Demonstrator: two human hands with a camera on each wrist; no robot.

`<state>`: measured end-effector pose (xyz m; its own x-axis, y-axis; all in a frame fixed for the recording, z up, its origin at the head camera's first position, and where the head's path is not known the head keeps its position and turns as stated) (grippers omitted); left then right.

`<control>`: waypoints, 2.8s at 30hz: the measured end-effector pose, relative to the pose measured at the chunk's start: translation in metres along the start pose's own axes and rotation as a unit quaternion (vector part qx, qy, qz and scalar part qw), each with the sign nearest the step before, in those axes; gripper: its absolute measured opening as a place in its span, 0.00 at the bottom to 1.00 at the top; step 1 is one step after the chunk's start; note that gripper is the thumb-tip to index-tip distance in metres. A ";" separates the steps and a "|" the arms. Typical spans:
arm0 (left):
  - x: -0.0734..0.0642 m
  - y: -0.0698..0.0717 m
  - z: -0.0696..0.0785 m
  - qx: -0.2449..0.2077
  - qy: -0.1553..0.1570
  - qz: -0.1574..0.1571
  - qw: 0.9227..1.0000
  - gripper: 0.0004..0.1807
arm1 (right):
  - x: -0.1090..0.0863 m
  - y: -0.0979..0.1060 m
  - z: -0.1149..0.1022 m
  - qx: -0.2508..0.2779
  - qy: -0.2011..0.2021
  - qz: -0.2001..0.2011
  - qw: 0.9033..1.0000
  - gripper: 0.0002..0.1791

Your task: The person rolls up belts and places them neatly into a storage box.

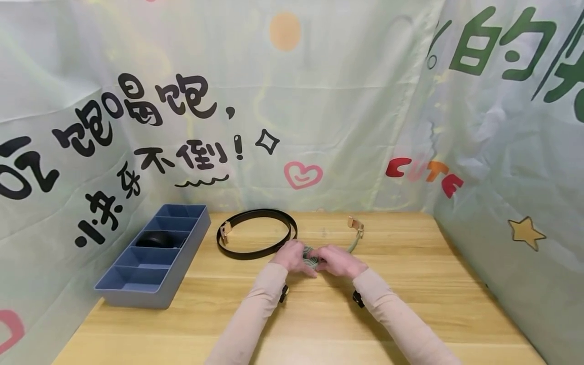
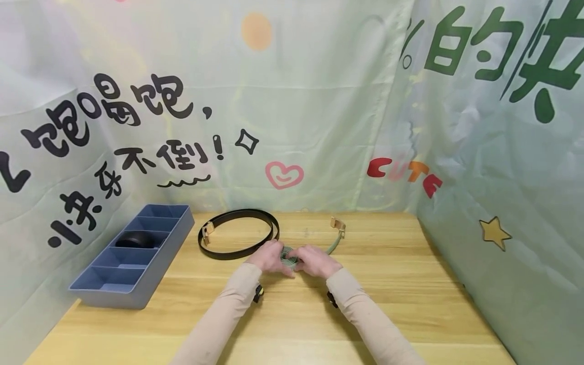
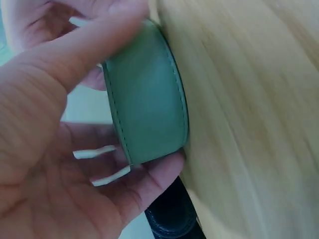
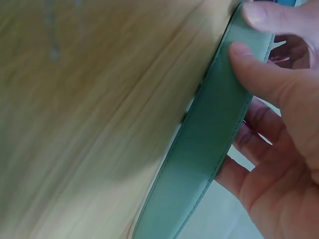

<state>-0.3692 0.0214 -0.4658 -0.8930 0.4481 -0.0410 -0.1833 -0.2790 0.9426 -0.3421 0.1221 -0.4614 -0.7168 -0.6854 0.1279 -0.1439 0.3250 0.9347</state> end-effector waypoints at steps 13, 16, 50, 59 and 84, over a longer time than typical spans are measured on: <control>0.001 -0.001 -0.002 -0.029 -0.044 -0.018 0.998 0.27 | -0.004 -0.002 0.001 0.017 0.009 -0.011 1.000 0.21; 0.001 0.000 -0.004 -0.025 -0.032 -0.013 0.999 0.29 | -0.003 -0.003 0.003 0.031 0.001 -0.013 0.999 0.19; 0.002 -0.002 0.001 0.003 -0.041 -0.017 0.999 0.31 | 0.000 0.003 0.004 0.001 0.000 0.019 1.000 0.20; 0.003 -0.003 0.004 0.028 -0.065 -0.025 0.997 0.36 | -0.002 0.004 0.005 -0.001 0.009 0.006 1.000 0.23; 0.001 -0.001 0.006 0.043 -0.032 -0.023 0.998 0.41 | -0.003 0.009 0.008 -0.040 -0.014 0.042 0.998 0.22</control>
<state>-0.3670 0.0273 -0.4648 -0.8561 0.5124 -0.0673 -0.1856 -0.1833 0.9654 -0.3468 0.1318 -0.4561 -0.7431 -0.6390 0.1988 -0.0286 0.3271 0.9446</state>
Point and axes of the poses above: each hand's wrist, its own x-axis towards the middle knuckle, its own y-axis out of the back of the hand, z = x × y, the point moved 7 cm from there along x, towards the middle knuckle
